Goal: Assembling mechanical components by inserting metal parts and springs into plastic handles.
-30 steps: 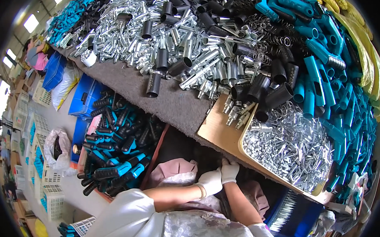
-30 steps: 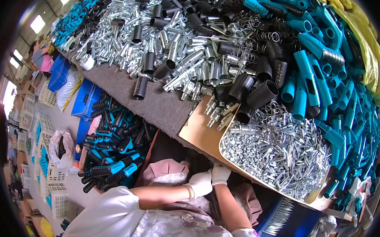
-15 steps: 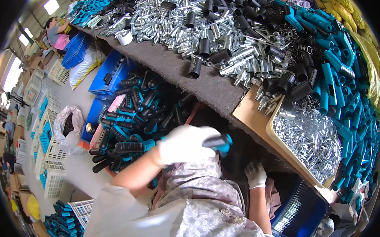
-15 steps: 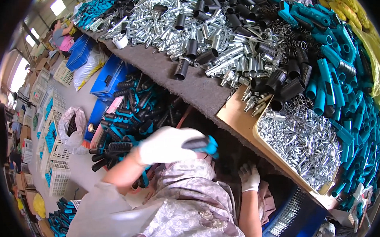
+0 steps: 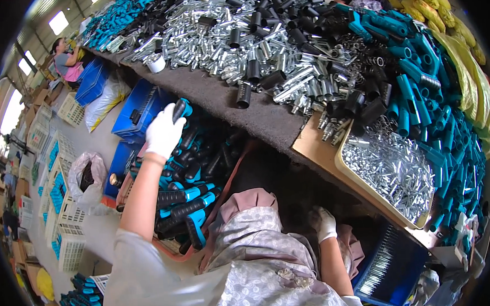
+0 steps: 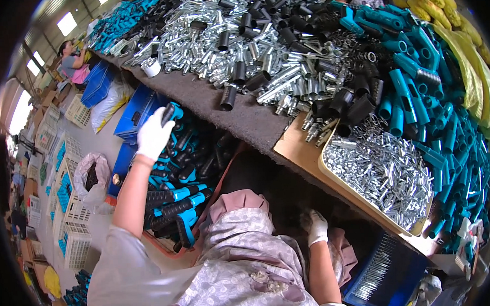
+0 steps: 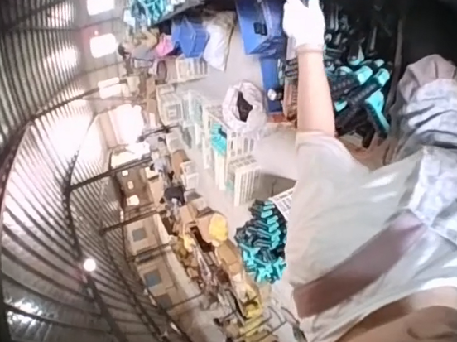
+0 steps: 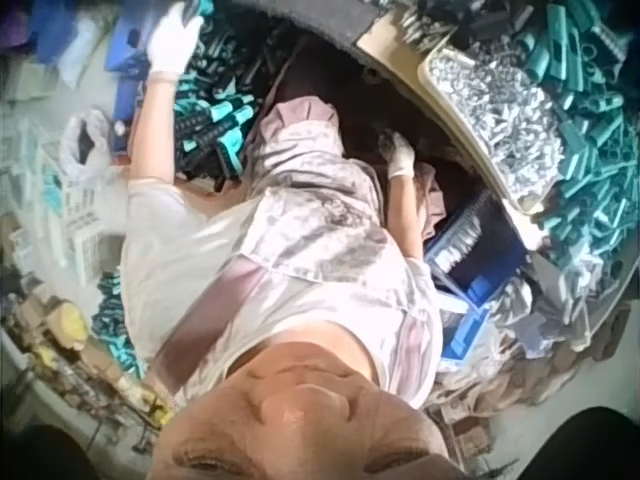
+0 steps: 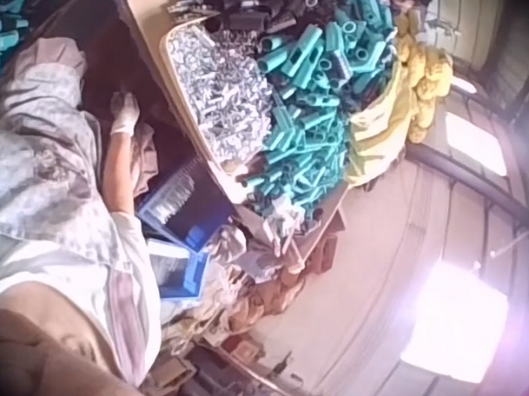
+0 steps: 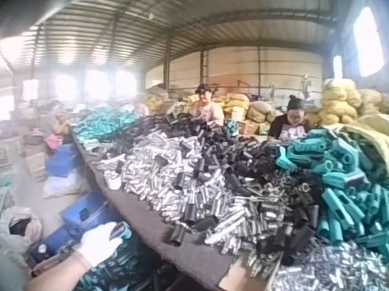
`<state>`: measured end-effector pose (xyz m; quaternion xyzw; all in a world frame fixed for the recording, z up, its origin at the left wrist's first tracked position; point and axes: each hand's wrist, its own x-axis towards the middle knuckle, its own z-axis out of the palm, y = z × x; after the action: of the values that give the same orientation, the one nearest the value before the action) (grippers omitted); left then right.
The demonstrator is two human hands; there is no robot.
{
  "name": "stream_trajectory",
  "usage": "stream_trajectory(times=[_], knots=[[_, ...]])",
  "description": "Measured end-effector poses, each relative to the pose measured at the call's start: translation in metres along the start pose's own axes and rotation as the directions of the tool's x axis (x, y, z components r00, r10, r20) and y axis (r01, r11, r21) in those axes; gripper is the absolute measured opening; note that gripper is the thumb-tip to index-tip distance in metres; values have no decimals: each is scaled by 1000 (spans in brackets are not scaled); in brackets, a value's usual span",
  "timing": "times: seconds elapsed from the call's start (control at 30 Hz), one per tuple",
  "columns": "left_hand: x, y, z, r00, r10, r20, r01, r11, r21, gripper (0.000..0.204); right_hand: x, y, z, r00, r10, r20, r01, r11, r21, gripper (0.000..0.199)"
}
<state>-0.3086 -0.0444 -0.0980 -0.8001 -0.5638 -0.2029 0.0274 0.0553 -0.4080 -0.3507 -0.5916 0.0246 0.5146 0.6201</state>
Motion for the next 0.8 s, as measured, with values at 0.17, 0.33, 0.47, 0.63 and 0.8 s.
stream_trajectory(times=[0.17, 0.33, 0.47, 0.63, 0.8], knots=[[30, -42, 107, 958, -129, 255, 92, 984, 155, 64, -7, -3, 4, 999, -15, -29, 15, 1000, -5, 31], [22, 9, 78, 879, 29, 477, -60, 997, 51, 54, -12, -5, 13, 996, -26, -82, 23, 999, -28, 25], [10, 80, 6, 666, 510, 545, -315, 854, -414, 47, -33, -24, 38, 999, -18, 42, 25, 983, -180, 26], [23, 163, -34, 591, 795, 136, -524, 506, -685, 39, -79, -73, 94, 890, -112, 441, 281, 898, -339, 31], [60, 217, 11, 784, 619, -55, -617, 766, -183, 25, -152, -167, 165, 729, -190, 658, 612, 610, -503, 27]])
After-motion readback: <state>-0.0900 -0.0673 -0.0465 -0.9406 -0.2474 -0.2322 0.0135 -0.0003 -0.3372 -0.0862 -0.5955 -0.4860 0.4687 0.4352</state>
